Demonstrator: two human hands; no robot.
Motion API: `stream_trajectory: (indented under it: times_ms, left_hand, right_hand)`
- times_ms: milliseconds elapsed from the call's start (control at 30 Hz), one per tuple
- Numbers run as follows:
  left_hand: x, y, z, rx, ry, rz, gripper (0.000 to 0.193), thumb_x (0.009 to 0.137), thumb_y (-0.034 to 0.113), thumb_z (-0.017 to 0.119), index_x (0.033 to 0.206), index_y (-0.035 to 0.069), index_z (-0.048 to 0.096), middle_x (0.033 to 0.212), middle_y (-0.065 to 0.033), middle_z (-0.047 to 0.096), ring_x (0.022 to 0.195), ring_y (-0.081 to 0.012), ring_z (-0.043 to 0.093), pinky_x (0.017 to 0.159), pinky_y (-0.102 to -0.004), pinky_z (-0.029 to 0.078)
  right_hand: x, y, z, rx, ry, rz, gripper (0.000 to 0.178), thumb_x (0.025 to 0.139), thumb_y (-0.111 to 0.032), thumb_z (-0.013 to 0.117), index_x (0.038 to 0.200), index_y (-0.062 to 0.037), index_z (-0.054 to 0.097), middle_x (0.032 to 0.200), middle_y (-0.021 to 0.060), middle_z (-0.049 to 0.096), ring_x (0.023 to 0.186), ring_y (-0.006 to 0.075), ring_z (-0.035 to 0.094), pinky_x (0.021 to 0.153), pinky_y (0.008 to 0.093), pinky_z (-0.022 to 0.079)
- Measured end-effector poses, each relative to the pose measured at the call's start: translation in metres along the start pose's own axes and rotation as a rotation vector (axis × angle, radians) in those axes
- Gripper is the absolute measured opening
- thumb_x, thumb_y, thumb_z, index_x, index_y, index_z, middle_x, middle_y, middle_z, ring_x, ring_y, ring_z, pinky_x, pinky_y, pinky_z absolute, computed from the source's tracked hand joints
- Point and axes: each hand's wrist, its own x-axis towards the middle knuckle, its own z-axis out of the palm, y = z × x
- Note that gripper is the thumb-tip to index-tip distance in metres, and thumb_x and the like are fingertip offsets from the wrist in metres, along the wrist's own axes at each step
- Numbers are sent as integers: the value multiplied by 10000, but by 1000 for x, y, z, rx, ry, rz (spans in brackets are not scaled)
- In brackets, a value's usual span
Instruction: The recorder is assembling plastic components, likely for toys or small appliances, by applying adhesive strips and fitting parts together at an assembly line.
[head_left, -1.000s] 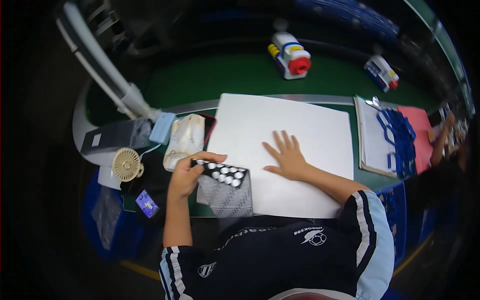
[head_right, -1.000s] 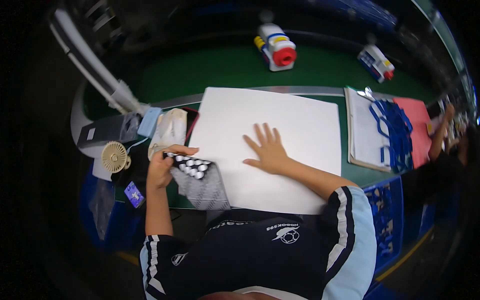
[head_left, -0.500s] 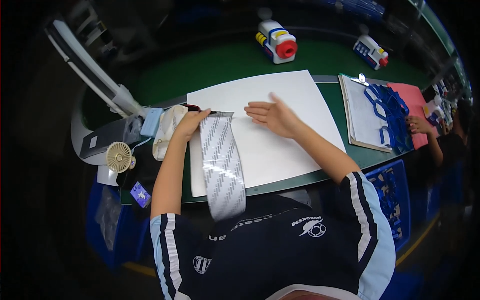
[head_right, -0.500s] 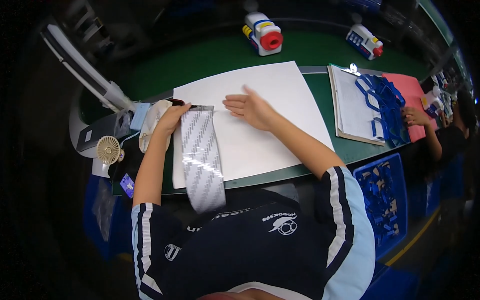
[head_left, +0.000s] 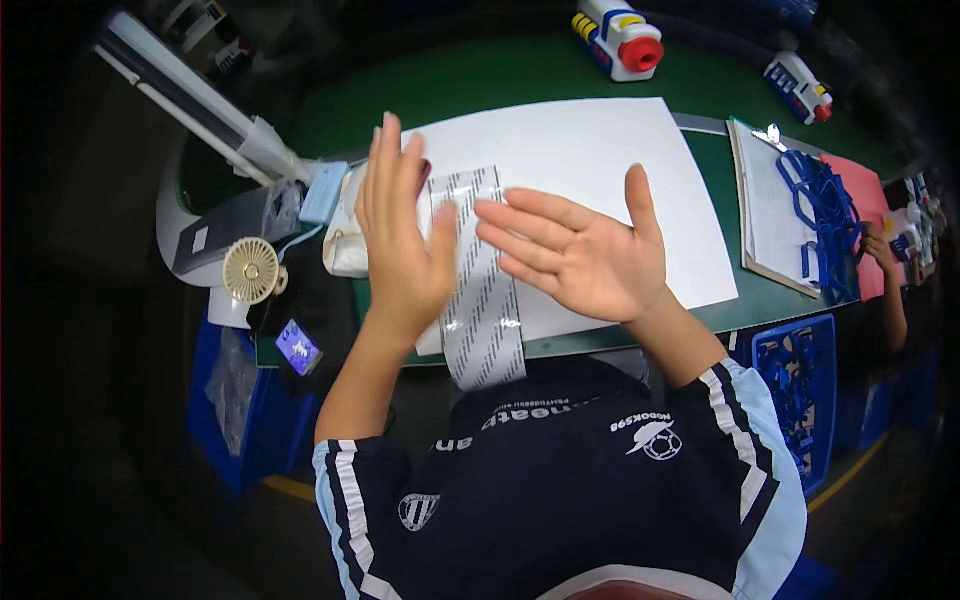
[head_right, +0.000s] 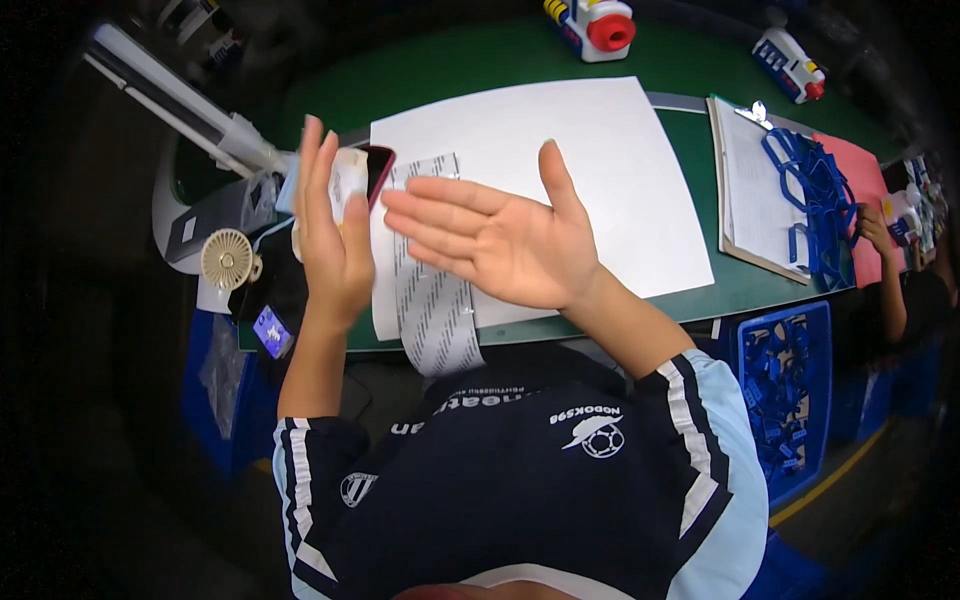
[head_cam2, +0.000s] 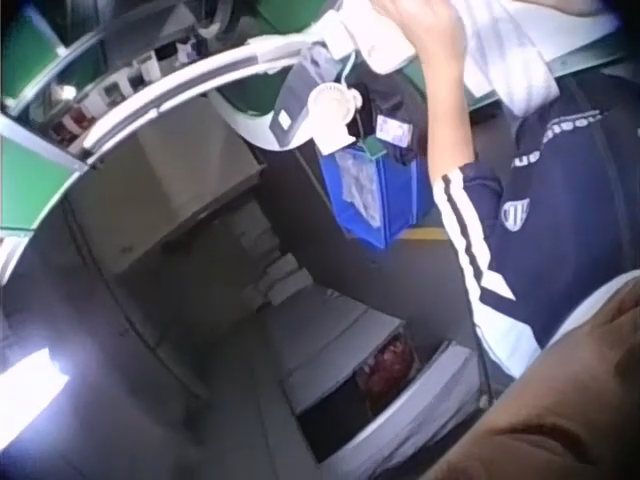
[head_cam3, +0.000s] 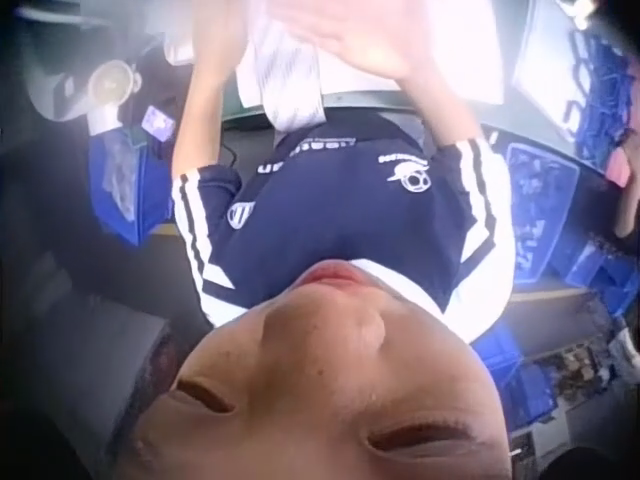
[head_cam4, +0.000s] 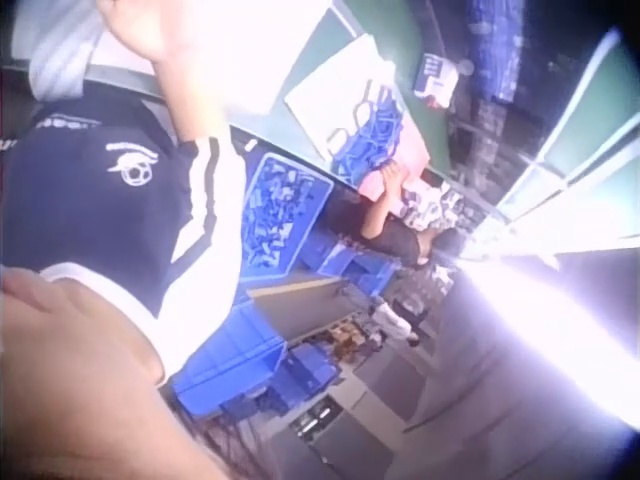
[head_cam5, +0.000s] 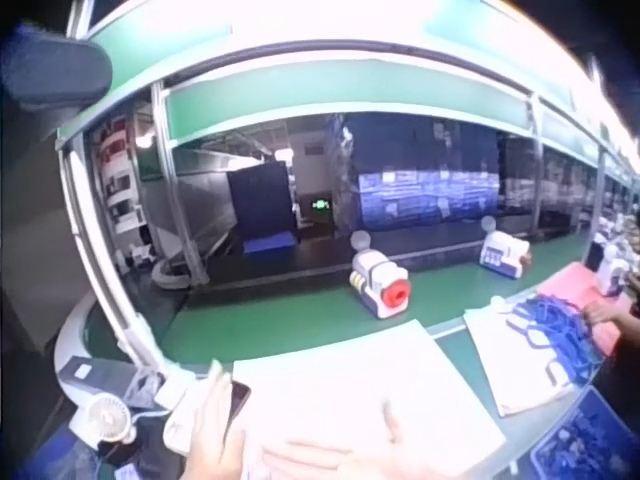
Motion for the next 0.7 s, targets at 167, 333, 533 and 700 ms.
stream_trajectory:
  times_ms: [167, 333, 533, 700]
  left_hand:
    - [-36, 38, 46, 55, -458, 284, 742, 729, 520, 533, 1281, 41, 402, 1395, -191, 249, 1283, -354, 247, 1037, -526, 137]
    - [-25, -14, 43, 349, -347, 71, 622, 809, 361, 493, 1309, 21, 347, 1380, -229, 255, 1289, -394, 206, 1022, -531, 126]
    - [-36, 23, 73, 164, -380, 383, 827, 654, 584, 558, 1272, 52, 422, 1344, -260, 290, 1224, -399, 322, 1037, -473, 178]
    - [-7, -64, 20, 714, -255, -177, 377, 913, 263, 436, 1245, 84, 437, 1337, -260, 302, 1240, -390, 293, 1051, -392, 210]
  right_hand:
    - [7, 57, -21, -201, 270, 91, 691, 904, -513, 178, 1353, 13, 186, 1389, 169, 253, 1293, 281, 234, 1074, 371, 157]
    - [-8, 61, -22, 44, 326, 16, 761, 878, -582, 167, 1360, 8, 166, 1406, 174, 217, 1303, 305, 212, 1072, 405, 155]
    - [-4, 53, -44, -35, 480, -142, 782, 868, -580, 242, 1350, 32, 173, 1398, 216, 211, 1284, 344, 237, 1057, 410, 191]
    - [-32, 36, -16, -340, -45, 172, 614, 899, -422, 291, 951, 117, 580, 1027, 359, 523, 990, 437, 535, 912, 527, 367]
